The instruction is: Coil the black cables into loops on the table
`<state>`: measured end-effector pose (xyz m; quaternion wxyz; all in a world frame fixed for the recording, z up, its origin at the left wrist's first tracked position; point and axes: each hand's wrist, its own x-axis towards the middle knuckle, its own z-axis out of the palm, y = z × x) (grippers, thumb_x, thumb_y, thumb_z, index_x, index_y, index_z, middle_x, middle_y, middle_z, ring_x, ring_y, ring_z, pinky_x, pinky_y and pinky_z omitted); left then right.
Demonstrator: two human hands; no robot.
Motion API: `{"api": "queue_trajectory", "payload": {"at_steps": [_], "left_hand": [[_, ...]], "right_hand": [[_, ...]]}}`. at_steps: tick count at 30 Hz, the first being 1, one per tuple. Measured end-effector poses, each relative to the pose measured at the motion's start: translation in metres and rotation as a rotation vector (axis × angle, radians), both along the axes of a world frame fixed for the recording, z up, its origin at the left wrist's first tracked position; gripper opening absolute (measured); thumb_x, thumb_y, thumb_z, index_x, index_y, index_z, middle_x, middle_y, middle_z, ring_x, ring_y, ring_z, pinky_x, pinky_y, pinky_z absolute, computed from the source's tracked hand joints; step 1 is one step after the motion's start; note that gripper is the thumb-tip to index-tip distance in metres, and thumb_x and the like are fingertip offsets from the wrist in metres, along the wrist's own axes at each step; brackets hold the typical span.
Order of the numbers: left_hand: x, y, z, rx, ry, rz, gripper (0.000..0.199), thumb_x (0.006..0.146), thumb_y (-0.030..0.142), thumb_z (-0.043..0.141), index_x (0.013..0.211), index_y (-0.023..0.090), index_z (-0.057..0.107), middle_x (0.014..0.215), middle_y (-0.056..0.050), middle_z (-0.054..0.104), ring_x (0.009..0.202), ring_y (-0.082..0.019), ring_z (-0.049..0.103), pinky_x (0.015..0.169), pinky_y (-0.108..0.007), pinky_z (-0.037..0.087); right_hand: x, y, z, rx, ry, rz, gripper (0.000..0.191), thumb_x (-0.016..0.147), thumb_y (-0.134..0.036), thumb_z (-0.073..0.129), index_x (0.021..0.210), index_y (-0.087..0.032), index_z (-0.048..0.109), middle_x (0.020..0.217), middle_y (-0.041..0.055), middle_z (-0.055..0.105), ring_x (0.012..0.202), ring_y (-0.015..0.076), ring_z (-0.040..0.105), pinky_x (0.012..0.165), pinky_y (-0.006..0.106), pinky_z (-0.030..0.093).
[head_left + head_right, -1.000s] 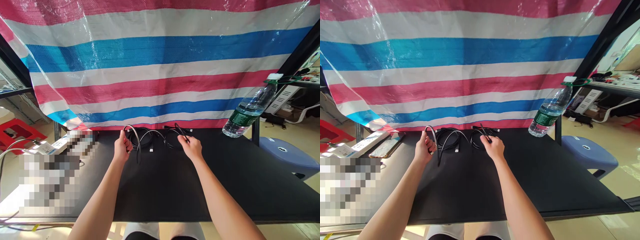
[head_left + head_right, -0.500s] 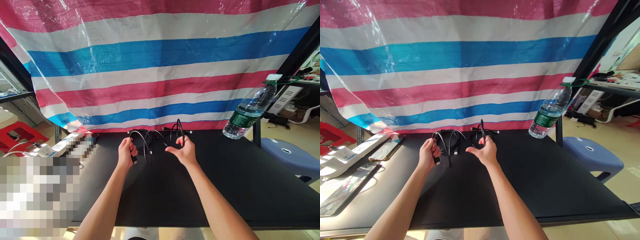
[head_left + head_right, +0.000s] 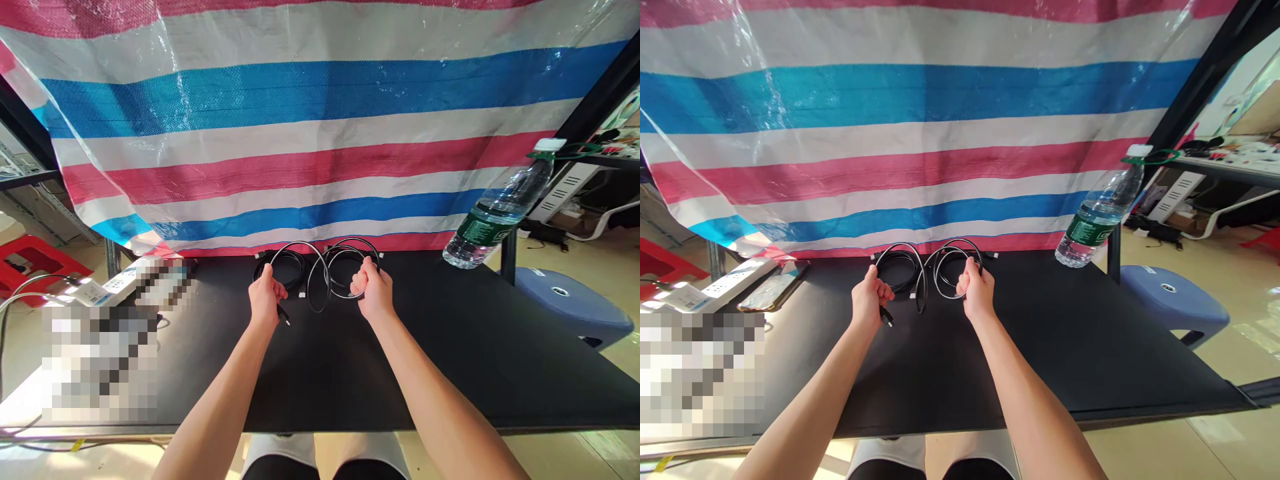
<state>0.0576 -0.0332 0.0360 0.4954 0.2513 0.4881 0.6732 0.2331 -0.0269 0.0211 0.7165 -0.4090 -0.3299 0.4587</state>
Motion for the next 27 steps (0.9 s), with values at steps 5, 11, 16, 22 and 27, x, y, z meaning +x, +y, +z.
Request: {"api": "queue_trajectory", "payload": {"at_steps": [5, 11, 16, 22, 27], "left_hand": [[0.013, 0.0, -0.013, -0.067, 0.129, 0.12, 0.04, 0.073, 0.047, 0.066, 0.049, 0.019, 0.05, 0.055, 0.001, 0.054, 0.053, -0.011, 0.053, 0.056, -0.026, 0.047], [0.024, -0.002, -0.021, -0.028, 0.15, 0.048, 0.036, 0.069, 0.049, 0.071, 0.059, 0.017, 0.057, 0.091, -0.006, 0.065, 0.09, -0.019, 0.063, 0.073, -0.029, 0.055], [0.024, -0.012, -0.012, -0.084, -0.131, -0.215, 0.038, 0.064, 0.046, 0.078, 0.078, 0.019, 0.055, 0.087, -0.004, 0.065, 0.088, -0.023, 0.068, 0.066, -0.035, 0.06], [0.017, -0.014, -0.007, -0.107, -0.199, -0.533, 0.03, 0.067, 0.031, 0.078, 0.082, 0.017, 0.056, 0.067, -0.002, 0.063, 0.067, -0.02, 0.069, 0.058, -0.031, 0.058], [-0.002, -0.008, -0.006, 0.083, 0.042, -0.505, 0.033, 0.063, 0.032, 0.08, 0.057, 0.017, 0.052, 0.044, 0.005, 0.048, 0.047, -0.013, 0.058, 0.056, -0.028, 0.053]], "right_hand": [[-0.012, -0.009, -0.001, 0.13, 0.024, 0.088, 0.07, 0.056, -0.083, 0.06, 0.048, -0.024, 0.024, 0.037, -0.0093, 0.025, 0.035, 0.005, 0.021, 0.034, 0.022, 0.019], [-0.023, -0.018, -0.006, 0.162, -0.121, 0.167, 0.059, 0.045, -0.051, 0.084, 0.046, -0.022, 0.033, 0.041, -0.0074, 0.039, 0.038, 0.0044, 0.028, 0.038, 0.023, 0.021], [-0.023, -0.024, 0.005, 0.179, -0.014, 0.294, 0.054, 0.057, -0.042, 0.076, 0.042, -0.023, 0.028, 0.034, -0.0106, 0.023, 0.035, 0.0047, 0.022, 0.038, 0.023, 0.022], [-0.015, -0.02, 0.006, 0.119, -0.341, 0.179, 0.043, 0.061, -0.047, 0.069, 0.042, -0.023, 0.039, 0.035, -0.0067, 0.036, 0.038, 0.0081, 0.033, 0.043, 0.025, 0.031], [-0.002, -0.012, 0.0, -0.022, -0.616, 0.248, 0.039, 0.059, -0.053, 0.07, 0.045, -0.021, 0.052, 0.043, -0.0018, 0.052, 0.042, 0.0108, 0.043, 0.044, 0.026, 0.035]]}}
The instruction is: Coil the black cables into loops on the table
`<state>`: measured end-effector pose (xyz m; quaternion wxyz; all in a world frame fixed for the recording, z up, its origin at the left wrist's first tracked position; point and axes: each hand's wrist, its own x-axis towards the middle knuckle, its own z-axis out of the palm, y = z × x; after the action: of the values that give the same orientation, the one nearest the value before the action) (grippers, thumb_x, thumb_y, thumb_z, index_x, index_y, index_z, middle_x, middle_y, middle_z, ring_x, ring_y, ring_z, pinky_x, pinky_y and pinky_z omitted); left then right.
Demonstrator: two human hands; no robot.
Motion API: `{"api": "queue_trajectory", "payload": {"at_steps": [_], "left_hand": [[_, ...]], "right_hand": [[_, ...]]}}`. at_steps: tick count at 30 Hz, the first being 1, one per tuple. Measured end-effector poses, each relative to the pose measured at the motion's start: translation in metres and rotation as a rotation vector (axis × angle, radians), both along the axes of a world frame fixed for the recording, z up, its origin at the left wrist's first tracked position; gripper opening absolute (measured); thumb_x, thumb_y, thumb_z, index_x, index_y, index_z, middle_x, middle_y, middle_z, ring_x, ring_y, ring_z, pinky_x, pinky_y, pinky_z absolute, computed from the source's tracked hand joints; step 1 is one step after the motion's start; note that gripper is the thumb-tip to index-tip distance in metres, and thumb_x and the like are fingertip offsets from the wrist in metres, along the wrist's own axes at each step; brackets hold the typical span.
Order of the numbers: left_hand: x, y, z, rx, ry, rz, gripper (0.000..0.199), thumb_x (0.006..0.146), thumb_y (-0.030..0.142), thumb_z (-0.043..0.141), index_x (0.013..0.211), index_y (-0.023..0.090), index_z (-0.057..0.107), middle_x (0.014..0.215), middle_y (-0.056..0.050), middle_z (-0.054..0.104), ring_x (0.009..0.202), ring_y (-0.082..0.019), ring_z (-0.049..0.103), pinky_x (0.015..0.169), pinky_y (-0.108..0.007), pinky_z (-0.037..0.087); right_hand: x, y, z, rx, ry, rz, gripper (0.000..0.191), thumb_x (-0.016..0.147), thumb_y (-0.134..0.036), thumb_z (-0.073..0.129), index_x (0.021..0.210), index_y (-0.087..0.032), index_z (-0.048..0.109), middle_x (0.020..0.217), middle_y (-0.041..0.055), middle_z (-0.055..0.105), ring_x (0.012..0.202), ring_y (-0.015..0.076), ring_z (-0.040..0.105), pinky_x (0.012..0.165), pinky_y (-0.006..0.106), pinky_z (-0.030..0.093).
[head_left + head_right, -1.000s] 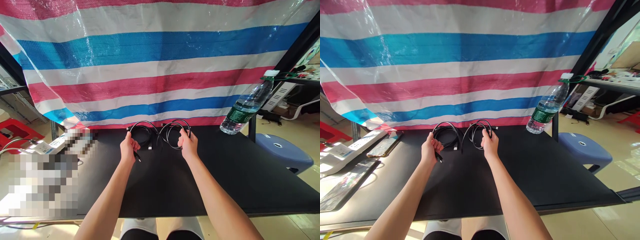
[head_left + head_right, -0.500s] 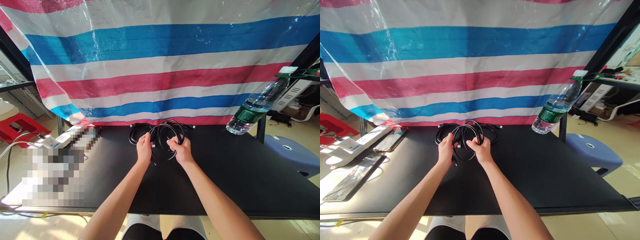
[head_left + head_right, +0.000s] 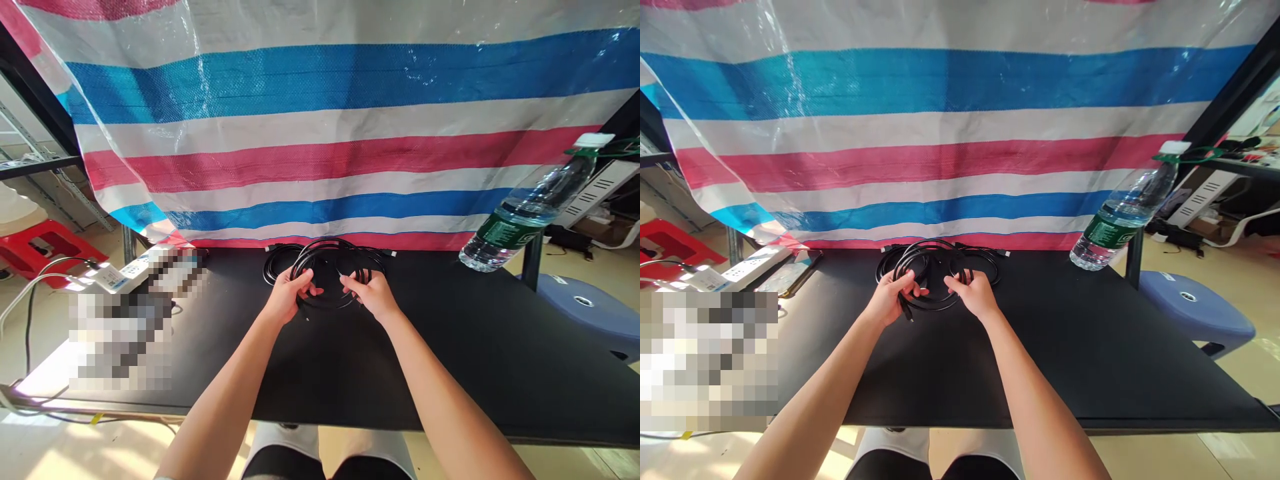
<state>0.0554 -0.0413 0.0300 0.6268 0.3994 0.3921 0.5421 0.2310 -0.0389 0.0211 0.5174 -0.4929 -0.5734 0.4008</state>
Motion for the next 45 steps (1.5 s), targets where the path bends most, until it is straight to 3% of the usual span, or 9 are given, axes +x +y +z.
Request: {"api": "queue_trajectory", "payload": {"at_steps": [6, 14, 18, 22, 26, 33, 38, 42, 45], "left_hand": [[-0.016, 0.0, -0.001, 0.251, 0.371, 0.114, 0.025, 0.061, 0.026, 0.077, 0.052, 0.018, 0.054, 0.039, 0.005, 0.047, 0.044, -0.011, 0.053, 0.042, -0.019, 0.037], [-0.007, 0.007, -0.009, 0.098, 0.04, 0.407, 0.038, 0.067, 0.041, 0.072, 0.055, 0.022, 0.041, 0.037, 0.012, 0.029, 0.03, -0.005, 0.033, 0.037, -0.022, 0.045], [-0.001, 0.007, -0.008, -0.025, -0.068, 0.361, 0.051, 0.06, 0.048, 0.078, 0.048, 0.021, 0.036, 0.038, 0.012, 0.027, 0.031, -0.005, 0.032, 0.036, -0.022, 0.046], [0.002, 0.003, -0.006, -0.181, -0.145, 0.182, 0.056, 0.057, 0.046, 0.082, 0.045, 0.021, 0.034, 0.036, 0.01, 0.03, 0.033, -0.006, 0.036, 0.04, -0.026, 0.051], [0.002, 0.002, -0.005, -0.257, -0.145, 0.091, 0.055, 0.056, 0.042, 0.084, 0.044, 0.022, 0.034, 0.035, 0.009, 0.03, 0.033, -0.008, 0.041, 0.041, -0.027, 0.052], [-0.01, 0.011, -0.005, -0.181, -0.206, 0.365, 0.058, 0.053, 0.043, 0.087, 0.052, 0.021, 0.034, 0.04, 0.013, 0.023, 0.032, -0.002, 0.026, 0.029, -0.017, 0.029], [-0.023, 0.022, -0.008, -0.175, -0.279, 0.427, 0.056, 0.055, 0.036, 0.087, 0.055, 0.02, 0.034, 0.044, 0.014, 0.023, 0.034, -0.001, 0.028, 0.032, -0.015, 0.027], [-0.032, 0.034, -0.013, -0.097, -0.302, 0.516, 0.037, 0.06, 0.022, 0.084, 0.076, 0.019, 0.05, 0.055, 0.009, 0.049, 0.044, -0.004, 0.046, 0.044, -0.016, 0.042], [-0.039, 0.042, -0.02, -0.075, -0.199, 0.585, 0.047, 0.061, 0.01, 0.078, 0.099, 0.022, 0.054, 0.072, 0.004, 0.064, 0.064, -0.009, 0.062, 0.061, -0.019, 0.05]], "right_hand": [[-0.001, -0.004, 0.0, -0.077, -0.001, 0.143, 0.037, 0.052, -0.049, 0.077, 0.052, -0.019, 0.055, 0.047, -0.0051, 0.05, 0.039, 0.0082, 0.042, 0.036, 0.023, 0.032], [-0.016, -0.007, -0.011, -0.189, 0.007, 0.162, 0.043, 0.058, -0.058, 0.072, 0.063, -0.021, 0.051, 0.039, -0.0094, 0.045, 0.027, 0.0081, 0.038, 0.025, 0.02, 0.028], [-0.027, -0.006, -0.017, -0.184, 0.051, 0.118, 0.053, 0.06, -0.073, 0.063, 0.062, -0.02, 0.053, 0.04, -0.0062, 0.048, 0.026, 0.011, 0.043, 0.027, 0.022, 0.03], [-0.029, -0.005, -0.018, -0.087, 0.037, 0.022, 0.059, 0.061, -0.08, 0.056, 0.049, -0.022, 0.048, 0.038, -0.0027, 0.048, 0.031, 0.0132, 0.047, 0.033, 0.026, 0.036], [-0.025, -0.002, -0.022, 0.04, -0.158, -0.147, 0.058, 0.069, -0.075, 0.051, 0.042, -0.025, 0.042, 0.036, 0.0002, 0.046, 0.038, 0.0161, 0.051, 0.043, 0.029, 0.041], [-0.041, 0.002, -0.029, 0.097, -0.55, -0.315, 0.026, 0.081, -0.045, 0.053, 0.068, -0.022, 0.052, 0.058, 0.0055, 0.064, 0.057, 0.0217, 0.064, 0.055, 0.028, 0.044], [-0.065, 0.013, -0.005, -0.12, -1.027, -0.202, 0.026, 0.091, -0.031, 0.045, 0.088, -0.014, 0.064, 0.083, 0.0176, 0.071, 0.081, 0.0281, 0.071, 0.065, 0.031, 0.048], [-0.081, 0.035, 0.017, -0.176, -1.11, -0.142, 0.036, 0.095, -0.027, 0.036, 0.103, -0.01, 0.067, 0.097, 0.0212, 0.072, 0.092, 0.0272, 0.07, 0.072, 0.031, 0.049], [-0.09, 0.052, 0.022, -0.204, -1.138, -0.095, 0.04, 0.095, -0.024, 0.034, 0.105, -0.009, 0.069, 0.104, 0.0226, 0.071, 0.098, 0.0271, 0.069, 0.076, 0.031, 0.049]]}}
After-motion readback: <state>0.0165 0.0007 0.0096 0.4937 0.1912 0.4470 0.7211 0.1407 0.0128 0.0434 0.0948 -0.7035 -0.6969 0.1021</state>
